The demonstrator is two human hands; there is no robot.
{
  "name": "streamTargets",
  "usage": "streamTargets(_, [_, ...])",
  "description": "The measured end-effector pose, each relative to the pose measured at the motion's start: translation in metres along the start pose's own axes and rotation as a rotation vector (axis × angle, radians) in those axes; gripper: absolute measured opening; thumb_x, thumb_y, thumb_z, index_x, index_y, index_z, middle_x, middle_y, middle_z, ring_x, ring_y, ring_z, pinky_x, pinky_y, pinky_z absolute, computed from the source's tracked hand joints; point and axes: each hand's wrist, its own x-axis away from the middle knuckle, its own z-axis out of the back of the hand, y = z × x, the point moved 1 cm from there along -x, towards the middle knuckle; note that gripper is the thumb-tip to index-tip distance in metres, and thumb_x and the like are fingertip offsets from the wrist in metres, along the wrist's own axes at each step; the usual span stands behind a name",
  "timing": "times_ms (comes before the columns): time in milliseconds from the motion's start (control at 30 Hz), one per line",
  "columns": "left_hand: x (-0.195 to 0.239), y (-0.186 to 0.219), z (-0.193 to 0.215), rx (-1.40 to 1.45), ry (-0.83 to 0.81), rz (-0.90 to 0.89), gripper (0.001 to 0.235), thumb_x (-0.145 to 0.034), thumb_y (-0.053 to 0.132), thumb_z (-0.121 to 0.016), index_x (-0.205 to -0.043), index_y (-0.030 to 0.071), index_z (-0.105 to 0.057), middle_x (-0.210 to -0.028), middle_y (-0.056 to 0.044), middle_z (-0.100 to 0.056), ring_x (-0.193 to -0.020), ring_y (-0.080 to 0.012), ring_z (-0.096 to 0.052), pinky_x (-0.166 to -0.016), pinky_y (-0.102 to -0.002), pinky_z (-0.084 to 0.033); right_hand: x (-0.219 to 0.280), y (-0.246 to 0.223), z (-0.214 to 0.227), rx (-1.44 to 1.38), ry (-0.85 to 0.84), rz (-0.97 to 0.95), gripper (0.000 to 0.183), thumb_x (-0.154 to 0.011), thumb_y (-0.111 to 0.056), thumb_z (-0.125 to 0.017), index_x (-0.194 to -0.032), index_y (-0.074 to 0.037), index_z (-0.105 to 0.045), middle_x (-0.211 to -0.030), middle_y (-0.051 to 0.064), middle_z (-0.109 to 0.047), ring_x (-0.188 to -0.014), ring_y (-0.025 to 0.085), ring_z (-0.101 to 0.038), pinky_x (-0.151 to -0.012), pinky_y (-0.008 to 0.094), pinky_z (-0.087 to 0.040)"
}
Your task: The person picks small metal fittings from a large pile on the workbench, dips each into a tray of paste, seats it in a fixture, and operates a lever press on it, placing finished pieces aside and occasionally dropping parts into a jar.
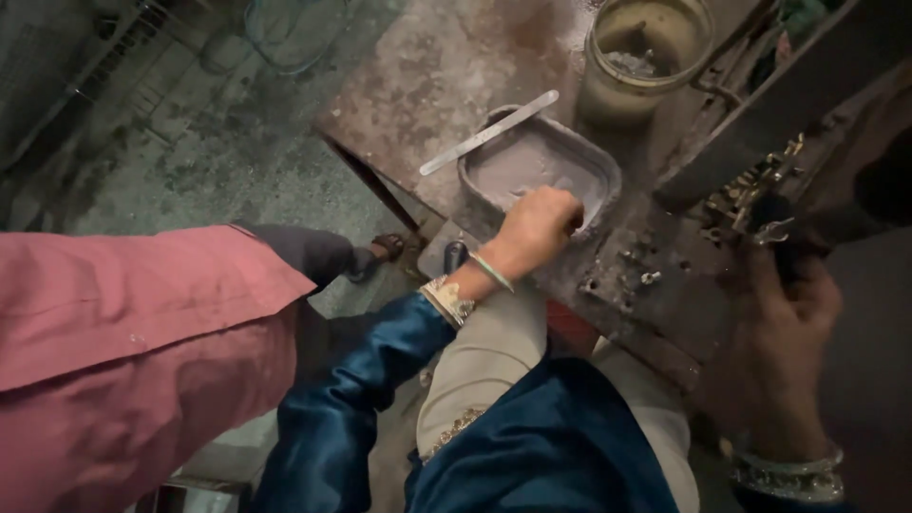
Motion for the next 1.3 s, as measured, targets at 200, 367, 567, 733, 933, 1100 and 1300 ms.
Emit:
streamTargets(200, [-0.003, -0.034, 0.033, 1.048, -0.29, 0.45, 0.021, -0.085, 0.011, -0.08, -0.103, 0.001, -0.079, -0.093, -0.006, -0.081, -0.086, -0.0144, -0.075, -0.077, -0.027, -0.061, 0.006, -0.016, -0.011, 0.162, 0.053, -0.046, 0.01, -0.111, -0.02, -0.065, -0.115, -0.011, -0.063, -0.103, 0.0, -0.069, -0.088, 0.008, -0.065, -0.072, 0.023, -0.053])
streamTargets(367, [0.045, 0.036, 0.034, 1.347, -0.239, 0.654, 0.019, -0.088, 0.013, -0.077, -0.104, 0.003, -0.075, -0.096, -0.006, -0.078, -0.084, -0.013, -0.074, -0.074, -0.027, -0.059, -0.002, 0.03, 0.01, 0.093, 0.034, 0.051, 0.015, -0.116, -0.016, -0.068, -0.113, -0.006, -0.058, -0.102, -0.001, -0.064, -0.085, 0.007, -0.059, -0.07, 0.023, -0.049])
streamTargets(567, [0.091, 0.085, -0.023, 0.744, 0.229, 0.39, 0.018, -0.086, 0.009, -0.08, -0.102, 0.003, -0.074, -0.092, -0.009, -0.076, -0.083, -0.0166, -0.075, -0.073, -0.029, -0.059, -0.003, 0.011, 0.003, 0.039, -0.045, 0.069, 0.012, -0.114, -0.015, -0.065, -0.115, -0.003, -0.064, -0.107, 0.003, -0.069, -0.09, 0.009, -0.063, -0.074, 0.024, -0.052])
streamTargets(733, [0.085, 0.099, -0.019, 0.572, 0.316, 0.094, 0.016, -0.088, 0.008, -0.075, -0.103, 0.007, -0.071, -0.098, -0.01, -0.069, -0.086, -0.0275, -0.072, -0.075, -0.034, -0.058, -0.009, 0.014, 0.002, -0.077, -0.053, 0.028, 0.012, -0.112, -0.014, -0.064, -0.12, -0.005, -0.064, -0.113, 0.004, -0.069, -0.095, 0.012, -0.066, -0.081, 0.028, -0.056])
streamTargets(933, [0.066, 0.107, -0.023, 0.436, 0.269, -0.007, 0.022, -0.088, 0.013, -0.076, -0.105, 0.005, -0.066, -0.103, -0.014, -0.066, -0.091, -0.0347, -0.068, -0.077, -0.041, -0.057, -0.007, 0.001, -0.01, -0.166, -0.052, 0.051, 0.01, -0.114, -0.012, -0.065, -0.12, -0.004, -0.063, -0.115, 0.002, -0.067, -0.103, 0.013, -0.066, -0.089, 0.032, -0.06])
streamTargets(1100, [0.035, 0.099, -0.023, 0.338, 0.293, 0.1, 0.033, -0.091, 0.017, -0.074, -0.116, 0.0, -0.06, -0.107, -0.017, -0.063, -0.095, -0.0363, -0.067, -0.078, -0.043, -0.057, -0.01, 0.025, -0.002, 0.06, 0.093, -0.033, 0.013, -0.111, -0.015, -0.065, -0.12, -0.006, -0.064, -0.111, 0.005, -0.071, -0.092, 0.017, -0.066, -0.072, 0.033, -0.052])
streamTargets(1300, [-0.007, 0.107, -0.046, -0.058, 0.132, 0.118, 0.028, -0.068, 0.011, -0.077, -0.093, 0.006, -0.066, -0.1, -0.013, -0.067, -0.101, -0.0364, -0.064, -0.072, -0.046, -0.056, -0.027, 0.074, 0.029, 0.067, 0.059, 0.048, 0.02, -0.109, -0.019, -0.069, -0.12, -0.004, -0.063, -0.107, 0.004, -0.07, -0.092, 0.014, -0.069, -0.077, 0.031, -0.058])
